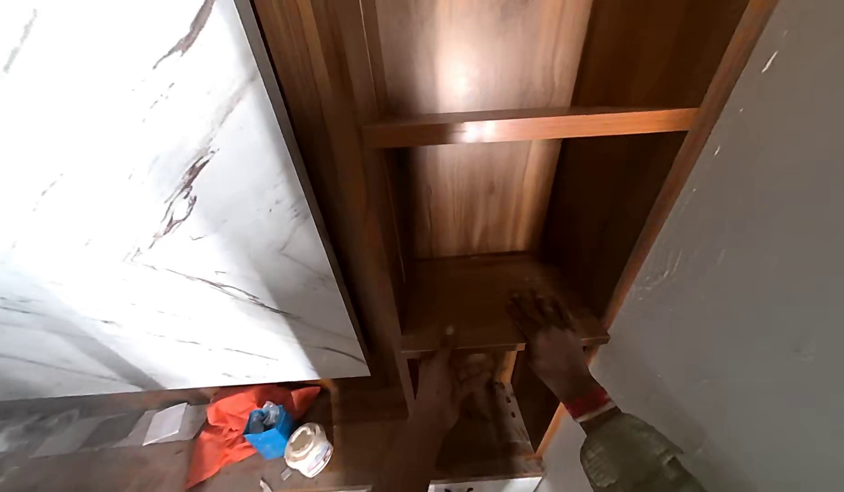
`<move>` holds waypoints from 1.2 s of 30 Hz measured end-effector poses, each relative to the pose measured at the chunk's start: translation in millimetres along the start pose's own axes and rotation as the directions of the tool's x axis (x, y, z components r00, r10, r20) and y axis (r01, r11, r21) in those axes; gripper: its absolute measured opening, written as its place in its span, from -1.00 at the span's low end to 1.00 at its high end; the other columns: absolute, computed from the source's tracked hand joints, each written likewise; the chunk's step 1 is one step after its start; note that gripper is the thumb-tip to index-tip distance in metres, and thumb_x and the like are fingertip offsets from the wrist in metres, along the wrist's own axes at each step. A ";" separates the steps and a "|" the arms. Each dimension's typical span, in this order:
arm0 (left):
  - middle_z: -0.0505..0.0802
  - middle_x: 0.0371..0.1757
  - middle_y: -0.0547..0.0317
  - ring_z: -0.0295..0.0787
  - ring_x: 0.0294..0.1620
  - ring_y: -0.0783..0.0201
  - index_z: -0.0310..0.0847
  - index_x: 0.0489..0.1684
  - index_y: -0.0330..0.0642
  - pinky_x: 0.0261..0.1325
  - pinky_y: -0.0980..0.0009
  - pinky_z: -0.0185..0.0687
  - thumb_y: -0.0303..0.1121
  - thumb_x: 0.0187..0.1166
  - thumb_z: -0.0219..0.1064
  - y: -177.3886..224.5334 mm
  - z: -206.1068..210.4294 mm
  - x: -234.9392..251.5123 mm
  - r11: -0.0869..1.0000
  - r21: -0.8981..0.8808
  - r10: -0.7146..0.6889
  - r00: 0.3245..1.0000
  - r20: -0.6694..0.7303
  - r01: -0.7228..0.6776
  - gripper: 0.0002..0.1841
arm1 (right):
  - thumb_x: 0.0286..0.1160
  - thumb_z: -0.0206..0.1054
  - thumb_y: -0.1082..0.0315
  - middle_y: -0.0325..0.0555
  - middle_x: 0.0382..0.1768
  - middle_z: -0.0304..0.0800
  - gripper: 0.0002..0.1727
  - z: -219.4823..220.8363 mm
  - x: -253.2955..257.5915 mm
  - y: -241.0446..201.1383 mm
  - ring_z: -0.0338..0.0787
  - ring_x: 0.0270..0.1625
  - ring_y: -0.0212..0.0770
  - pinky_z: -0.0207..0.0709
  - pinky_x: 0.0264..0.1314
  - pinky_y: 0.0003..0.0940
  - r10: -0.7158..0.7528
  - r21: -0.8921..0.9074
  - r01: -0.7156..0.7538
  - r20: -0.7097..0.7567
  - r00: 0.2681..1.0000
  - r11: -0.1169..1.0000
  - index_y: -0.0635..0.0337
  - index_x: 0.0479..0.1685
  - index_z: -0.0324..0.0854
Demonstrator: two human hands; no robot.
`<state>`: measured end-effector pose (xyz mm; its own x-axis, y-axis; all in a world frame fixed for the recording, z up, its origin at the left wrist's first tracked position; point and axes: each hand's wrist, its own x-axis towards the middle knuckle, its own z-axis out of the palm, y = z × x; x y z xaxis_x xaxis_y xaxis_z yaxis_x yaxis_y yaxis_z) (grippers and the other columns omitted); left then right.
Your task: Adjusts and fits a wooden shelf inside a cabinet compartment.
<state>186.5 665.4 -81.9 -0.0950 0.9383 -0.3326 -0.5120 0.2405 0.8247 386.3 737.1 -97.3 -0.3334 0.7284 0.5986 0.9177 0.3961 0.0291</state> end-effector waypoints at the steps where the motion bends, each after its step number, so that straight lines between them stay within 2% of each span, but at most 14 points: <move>1: 0.89 -0.14 -0.21 0.93 -0.23 -0.01 0.55 0.19 -0.52 -0.12 0.11 0.91 -0.12 0.84 0.14 -1.8 -9.5 -11.1 0.952 0.305 0.012 0.997 0.081 -0.036 -0.52 | 0.25 0.42 0.57 -0.25 0.63 0.57 -0.27 0.9 -2.3 -1.9 0.42 0.73 0.11 0.17 0.75 0.29 0.011 -0.002 -0.011 0.016 1.000 1.000 -0.15 0.55 0.64; 2: 0.91 -0.26 -0.03 0.91 -0.32 0.14 0.70 -0.05 -0.43 -0.19 0.22 0.88 -0.12 0.78 0.23 -1.8 -13.0 -23.1 0.767 0.624 0.065 0.986 0.155 -0.149 -0.58 | 0.25 0.41 0.57 -0.26 0.65 0.55 -0.27 0.8 -1.7 -1.7 0.40 0.74 0.11 0.17 0.76 0.28 0.017 -0.007 -0.017 0.020 1.000 1.000 -0.16 0.56 0.63; 4: 0.90 -0.22 0.20 0.85 -0.13 0.23 0.85 -0.22 -0.11 0.01 0.14 0.74 0.00 0.53 0.45 0.1 -5.8 -44.4 0.126 0.926 0.341 0.892 0.297 -0.357 -0.67 | 0.19 0.44 0.58 -0.21 0.61 0.60 -0.28 2.7 1.6 0.6 0.44 0.72 0.14 0.23 0.72 0.31 0.006 0.010 -0.006 -0.031 0.999 1.000 -0.12 0.49 0.69; 6: 0.83 0.33 0.08 0.70 0.43 -0.03 0.80 0.24 0.00 0.46 -0.11 0.57 0.00 0.24 0.64 1.6 -10.6 -31.1 -0.367 0.827 0.485 0.671 0.560 -0.426 -0.45 | 0.17 0.45 0.58 -0.15 0.63 0.57 -0.26 -0.2 -3.8 -0.1 0.42 0.73 0.16 0.22 0.72 0.31 -0.007 0.032 0.007 -0.003 1.000 0.999 -0.09 0.52 0.66; 8: 0.24 0.86 -0.09 0.02 0.87 -0.23 0.27 0.81 0.06 0.81 -0.23 -0.06 -0.04 0.20 0.68 23.6 -7.7 -3.3 -0.539 0.768 0.300 0.774 0.558 -0.345 0.01 | 0.17 0.48 0.51 -0.15 0.69 0.49 -0.20 -17.9 -7.3 3.4 0.30 0.80 0.12 0.04 0.81 0.33 -0.042 0.098 0.031 0.114 0.993 0.995 -0.09 0.62 0.57; 9: 0.02 0.92 -0.12 -0.20 0.91 -0.26 0.02 0.92 0.09 0.84 -0.25 -0.21 -0.13 0.33 0.60 35.0 -6.2 8.4 -0.582 0.749 0.196 0.839 0.507 -0.317 0.05 | 0.23 0.46 0.43 -0.19 0.69 0.48 -0.23 -28.4 -11.7 7.6 0.29 0.81 0.05 -0.08 0.85 0.34 -0.080 0.162 0.055 0.151 0.985 0.985 -0.12 0.63 0.56; 11: 0.06 0.91 -0.16 -0.09 0.89 -0.27 -0.05 0.94 0.11 0.79 -0.24 -0.01 -0.41 0.41 0.43 56.9 -3.8 23.8 -0.613 0.712 0.081 0.869 0.489 -0.343 -0.03 | 0.48 0.26 0.08 -0.38 0.51 0.70 -0.47 -31.1 -21.4 16.1 0.52 0.69 -0.17 0.00 0.86 0.34 -0.094 0.261 0.102 -0.040 0.995 0.960 -0.26 0.49 0.68; 13: 0.09 0.90 -0.17 -0.05 0.88 -0.27 -0.04 0.93 0.09 0.79 -0.21 0.02 -0.45 0.38 0.43 67.6 -2.2 28.7 -0.590 0.703 -0.022 0.879 0.477 -0.397 -0.02 | 0.72 0.04 -0.16 -0.28 0.18 0.92 -0.47 -14.9 -20.5 10.9 0.79 0.41 -0.11 0.18 0.74 0.41 0.029 0.293 0.072 -0.326 0.945 0.953 -0.13 0.14 0.88; 16: 0.11 0.90 -0.14 -0.06 0.89 -0.23 -0.03 0.93 0.10 0.81 -0.20 -0.05 -0.39 0.35 0.49 74.2 -1.9 30.6 -0.568 0.699 -0.063 0.870 0.489 -0.434 0.02 | 0.79 -0.11 -0.19 -0.12 -0.26 0.98 -0.27 12.4 5.7 0.1 0.95 -0.02 0.00 0.43 0.55 0.37 0.149 0.208 -0.055 -0.474 0.868 0.977 0.06 -0.35 0.92; 19: 0.11 0.91 -0.11 -0.03 0.89 -0.20 -0.02 0.93 0.15 0.80 -0.19 -0.01 -0.34 0.44 0.43 78.8 -1.1 35.2 -0.577 0.693 -0.051 0.866 0.497 -0.432 -0.05 | 0.78 -0.11 -0.14 -0.07 -0.53 0.87 -0.23 17.3 17.3 -0.1 0.92 -0.33 -0.05 0.60 0.42 0.23 0.169 0.180 -0.089 -0.505 0.846 0.980 0.15 -0.60 0.82; 24: 0.00 0.93 -0.10 -0.18 0.92 -0.17 -0.11 0.95 0.14 0.86 -0.16 -0.20 -0.36 0.44 0.44 71.5 -5.7 35.8 -0.569 0.698 -0.067 0.871 0.487 -0.434 -0.01 | 0.83 -0.11 -0.10 -0.04 -0.42 0.90 -0.27 14.4 2.7 -7.5 0.92 -0.19 -0.02 0.37 0.61 0.34 0.171 0.233 -0.056 -0.508 0.844 0.971 0.19 -0.45 0.84; 28: 0.05 0.91 -0.19 -0.12 0.89 -0.30 -0.06 0.94 0.08 0.83 -0.28 -0.21 -0.42 0.37 0.48 76.5 -2.7 41.9 -0.532 0.703 -0.070 0.851 0.520 -0.473 0.02 | 0.78 -0.09 -0.07 -0.06 -0.60 0.82 -0.26 23.7 19.2 -8.6 0.91 -0.37 -0.07 0.62 0.42 0.20 0.194 0.199 -0.095 -0.572 0.797 0.975 0.18 -0.67 0.76; 31: 0.04 0.91 -0.21 -0.13 0.89 -0.32 -0.09 0.94 0.06 0.83 -0.29 -0.18 -0.49 0.36 0.47 70.1 -1.5 35.6 -0.534 0.718 -0.049 0.864 0.501 -0.447 0.04 | 0.80 -0.09 -0.12 -0.06 -0.59 0.83 -0.23 18.0 11.9 -11.3 0.92 -0.34 -0.05 0.53 0.51 0.25 0.221 0.203 -0.132 -0.523 0.823 0.970 0.19 -0.67 0.77; 36: 0.04 0.90 -0.27 -0.09 0.85 -0.45 -0.18 0.96 0.09 0.73 -0.44 -0.05 -0.34 0.36 0.49 59.3 5.4 41.4 -0.583 0.721 0.015 0.882 0.471 -0.375 0.07 | 0.80 -0.05 -0.07 -0.01 -0.34 0.95 -0.30 13.7 12.2 -19.0 0.96 -0.09 0.02 0.32 0.63 0.38 0.250 0.222 -0.148 -0.552 0.795 0.964 0.19 -0.47 0.88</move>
<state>156.8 719.8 -44.3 0.3106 0.9483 -0.0653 0.9495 -0.3128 -0.0260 361.8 746.1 -101.5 0.0832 0.3694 0.9255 0.8861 0.3976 -0.2383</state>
